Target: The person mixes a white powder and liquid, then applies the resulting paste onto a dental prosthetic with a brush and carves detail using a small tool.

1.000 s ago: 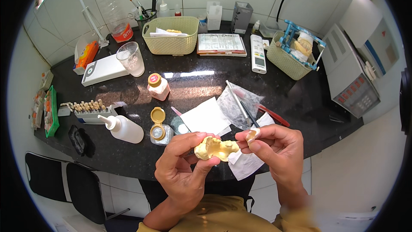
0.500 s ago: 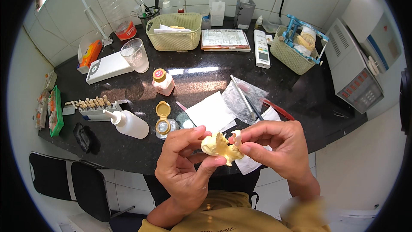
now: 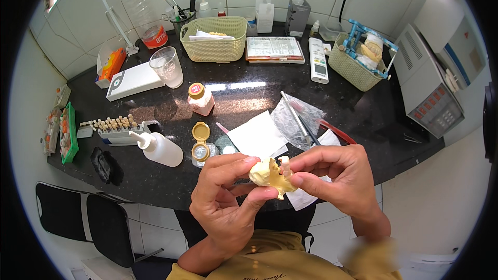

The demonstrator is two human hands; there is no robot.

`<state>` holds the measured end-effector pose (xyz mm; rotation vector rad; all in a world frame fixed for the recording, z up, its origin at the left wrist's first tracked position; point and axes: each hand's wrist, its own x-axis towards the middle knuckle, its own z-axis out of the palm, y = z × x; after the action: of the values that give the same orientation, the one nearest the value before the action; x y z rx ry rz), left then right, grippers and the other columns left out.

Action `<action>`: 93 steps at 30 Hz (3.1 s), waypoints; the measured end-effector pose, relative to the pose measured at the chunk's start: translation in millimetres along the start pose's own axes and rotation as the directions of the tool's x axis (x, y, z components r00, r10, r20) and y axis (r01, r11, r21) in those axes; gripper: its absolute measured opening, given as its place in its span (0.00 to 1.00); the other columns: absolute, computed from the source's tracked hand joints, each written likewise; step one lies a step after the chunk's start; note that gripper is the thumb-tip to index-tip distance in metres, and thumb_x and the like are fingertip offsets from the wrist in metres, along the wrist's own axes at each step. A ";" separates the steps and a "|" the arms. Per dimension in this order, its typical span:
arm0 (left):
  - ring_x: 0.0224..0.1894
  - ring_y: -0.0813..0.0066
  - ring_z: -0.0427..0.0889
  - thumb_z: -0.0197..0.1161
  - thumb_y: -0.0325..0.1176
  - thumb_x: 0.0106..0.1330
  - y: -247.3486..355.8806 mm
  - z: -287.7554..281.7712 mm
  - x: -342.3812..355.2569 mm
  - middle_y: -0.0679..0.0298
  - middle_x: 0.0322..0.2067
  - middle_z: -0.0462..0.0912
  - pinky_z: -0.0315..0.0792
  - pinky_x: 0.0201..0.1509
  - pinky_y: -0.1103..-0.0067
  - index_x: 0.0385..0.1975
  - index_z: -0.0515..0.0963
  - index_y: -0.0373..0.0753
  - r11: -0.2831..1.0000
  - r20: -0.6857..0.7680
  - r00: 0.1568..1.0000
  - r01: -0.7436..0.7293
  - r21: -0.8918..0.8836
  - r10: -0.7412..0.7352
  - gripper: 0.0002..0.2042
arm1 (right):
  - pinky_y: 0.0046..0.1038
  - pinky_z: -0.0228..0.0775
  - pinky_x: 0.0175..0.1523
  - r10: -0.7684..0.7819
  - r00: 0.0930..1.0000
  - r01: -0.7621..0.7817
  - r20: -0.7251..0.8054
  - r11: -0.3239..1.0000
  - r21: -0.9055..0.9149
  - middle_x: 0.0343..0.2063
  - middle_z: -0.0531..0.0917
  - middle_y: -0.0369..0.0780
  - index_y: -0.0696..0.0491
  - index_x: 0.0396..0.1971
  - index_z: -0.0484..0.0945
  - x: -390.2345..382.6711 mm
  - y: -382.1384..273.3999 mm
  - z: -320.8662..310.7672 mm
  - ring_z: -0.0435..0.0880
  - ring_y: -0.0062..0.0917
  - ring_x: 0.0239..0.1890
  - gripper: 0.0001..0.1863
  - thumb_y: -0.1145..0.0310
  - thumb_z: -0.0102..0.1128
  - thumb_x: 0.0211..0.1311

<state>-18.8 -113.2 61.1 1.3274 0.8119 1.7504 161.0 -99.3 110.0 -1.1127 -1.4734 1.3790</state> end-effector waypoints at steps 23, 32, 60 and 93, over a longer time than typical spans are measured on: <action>0.43 0.72 0.82 0.74 0.26 0.53 0.8 -2.9 1.0 0.55 0.44 0.76 0.83 0.44 0.81 0.46 0.76 0.31 0.999 -0.002 1.000 0.009 0.031 -0.009 0.21 | 0.18 0.80 0.41 0.010 1.000 -0.010 0.012 1.000 -0.023 0.33 0.87 0.43 0.63 0.40 0.83 0.8 -3.0 3.0 0.86 0.19 0.35 0.11 0.74 0.66 0.59; 0.45 0.73 0.80 0.75 0.32 0.54 3.1 -5.7 -0.7 0.58 0.45 0.75 0.77 0.50 0.81 0.46 0.75 0.31 0.997 0.005 0.998 0.056 0.061 -0.056 0.22 | 0.18 0.80 0.41 0.012 1.000 -0.011 0.020 0.999 -0.036 0.33 0.87 0.43 0.63 0.40 0.83 1.9 -3.7 4.5 0.87 0.20 0.35 0.11 0.74 0.66 0.59; 0.40 0.71 0.84 0.74 0.25 0.52 -1.1 -6.0 2.2 0.53 0.43 0.78 0.86 0.39 0.81 0.46 0.78 0.32 0.997 -0.013 0.999 -0.043 0.061 0.043 0.20 | 0.22 0.81 0.43 -0.003 1.000 0.003 0.001 0.991 -0.131 0.34 0.86 0.46 0.64 0.37 0.83 0.6 -11.8 10.2 0.87 0.24 0.35 0.10 0.76 0.69 0.56; 0.44 0.74 0.81 0.75 0.34 0.55 10.5 -8.6 -0.7 0.57 0.45 0.75 0.77 0.50 0.81 0.46 0.75 0.29 0.993 -0.002 0.993 0.117 0.015 -0.117 0.23 | 0.27 0.78 0.45 -0.469 0.883 0.451 0.026 0.830 -0.327 0.36 0.86 0.44 0.61 0.40 0.83 1.7 1.9 15.6 0.86 0.30 0.39 0.12 0.79 0.65 0.54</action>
<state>-29.2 -119.3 67.6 1.2632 0.8870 1.6562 145.8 -102.0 106.9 -0.8916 -1.8262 0.7792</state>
